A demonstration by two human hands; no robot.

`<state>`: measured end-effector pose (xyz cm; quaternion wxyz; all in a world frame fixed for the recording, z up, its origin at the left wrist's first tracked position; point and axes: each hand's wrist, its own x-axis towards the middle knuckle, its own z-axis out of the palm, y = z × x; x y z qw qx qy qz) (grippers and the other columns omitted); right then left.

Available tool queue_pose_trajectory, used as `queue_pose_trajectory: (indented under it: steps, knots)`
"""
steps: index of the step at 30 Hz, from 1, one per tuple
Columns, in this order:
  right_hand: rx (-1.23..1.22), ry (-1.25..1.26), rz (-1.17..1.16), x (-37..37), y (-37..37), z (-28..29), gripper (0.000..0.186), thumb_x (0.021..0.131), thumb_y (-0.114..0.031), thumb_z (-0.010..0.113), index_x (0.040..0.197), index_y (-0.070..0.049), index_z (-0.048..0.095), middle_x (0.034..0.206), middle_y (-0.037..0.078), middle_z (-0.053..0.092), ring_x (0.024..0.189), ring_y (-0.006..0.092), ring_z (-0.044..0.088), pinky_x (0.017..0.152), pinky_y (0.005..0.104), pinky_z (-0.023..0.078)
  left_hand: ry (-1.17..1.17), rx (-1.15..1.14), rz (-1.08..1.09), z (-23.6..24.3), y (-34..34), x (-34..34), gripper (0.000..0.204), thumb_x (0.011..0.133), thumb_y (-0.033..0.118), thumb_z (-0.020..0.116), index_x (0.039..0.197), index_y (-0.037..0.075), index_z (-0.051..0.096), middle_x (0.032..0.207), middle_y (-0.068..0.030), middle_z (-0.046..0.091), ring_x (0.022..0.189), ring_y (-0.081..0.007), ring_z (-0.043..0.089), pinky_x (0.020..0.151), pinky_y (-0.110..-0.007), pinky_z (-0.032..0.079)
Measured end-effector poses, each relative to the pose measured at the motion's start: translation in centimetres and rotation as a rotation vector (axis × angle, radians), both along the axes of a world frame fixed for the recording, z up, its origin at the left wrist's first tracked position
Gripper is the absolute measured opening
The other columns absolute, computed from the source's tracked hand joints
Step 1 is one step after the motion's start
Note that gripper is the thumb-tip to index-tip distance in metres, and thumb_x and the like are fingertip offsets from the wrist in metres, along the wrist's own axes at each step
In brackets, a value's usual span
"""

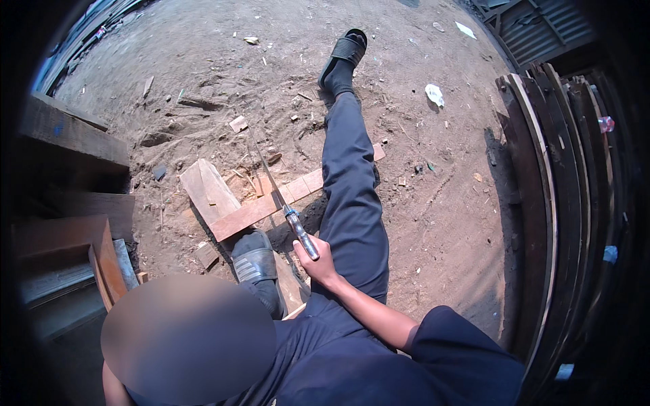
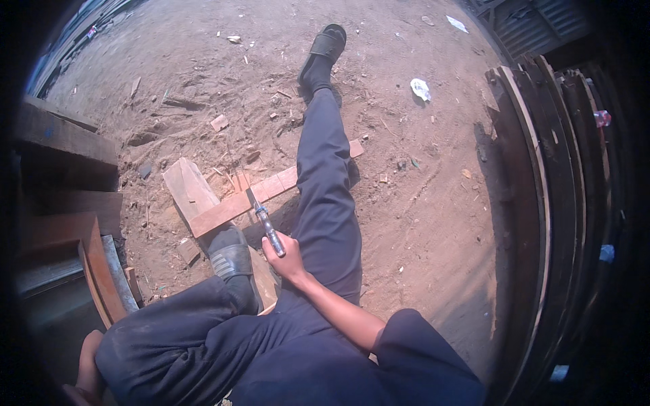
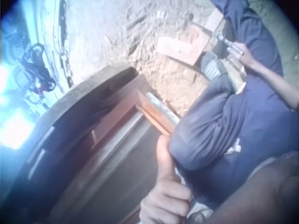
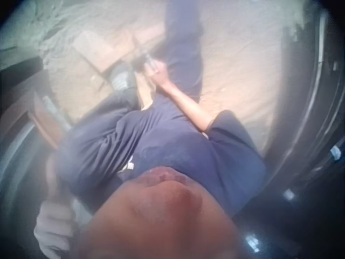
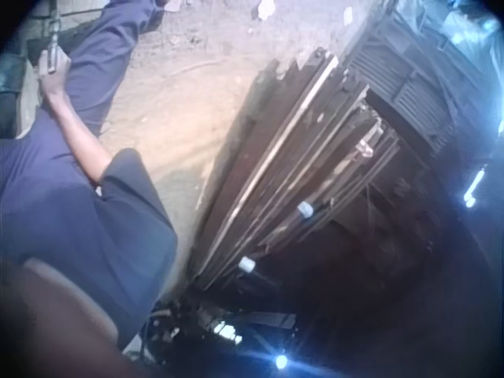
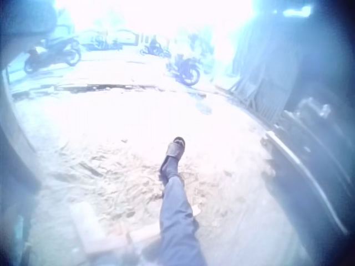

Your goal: The person sits on the ground and uses a hand saw to cut a small piece of wood that is resting on a larger plank. They hold the wood with their left hand and saw with their right hand, making repetitive back-and-forth strokes.

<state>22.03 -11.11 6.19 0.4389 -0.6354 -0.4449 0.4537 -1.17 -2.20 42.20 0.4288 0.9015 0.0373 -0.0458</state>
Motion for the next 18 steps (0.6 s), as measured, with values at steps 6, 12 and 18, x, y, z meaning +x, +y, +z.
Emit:
queue_pose_trajectory:
  steps: [6,12,18]
  knots:
    - [0.004,-0.009,-0.01,-0.4,-0.1,-0.2,0.027,0.088,-0.011,0.061,0.067,-0.002,0.047,0.055,-0.001,0.039,0.052,0.006,0.035,0.047,0.0293,0.031,-0.002,-0.017,0.01,0.4,-0.6,-0.6,0.036,0.075,0.025,0.061,0.104,0.003,0.062,0.08,-0.0027,0.056,0.077,-0.0206,0.054,0.069,-0.04,0.041]
    - [0.032,-0.03,-0.005,-0.4,0.1,0.0,0.026,0.088,-0.011,0.061,0.067,-0.001,0.048,0.055,0.002,0.04,0.052,0.0077,0.036,0.047,0.0308,0.032,-0.007,-0.024,0.012,0.6,-1.2,-1.0,0.035,0.071,0.021,0.064,0.102,0.003,0.063,0.075,-0.0025,0.054,0.071,-0.0202,0.052,0.065,-0.038,0.041]
    - [0.0,-0.031,-0.002,-0.3,-0.1,0.1,0.025,0.087,-0.012,0.059,0.068,0.001,0.049,0.054,0.007,0.04,0.05,0.0107,0.036,0.048,0.0333,0.034,-0.021,-0.047,0.007,1.0,-1.4,-1.1,0.035,0.067,0.017,0.068,0.099,0.003,0.063,0.07,-0.0024,0.053,0.066,-0.0199,0.051,0.061,-0.036,0.04]
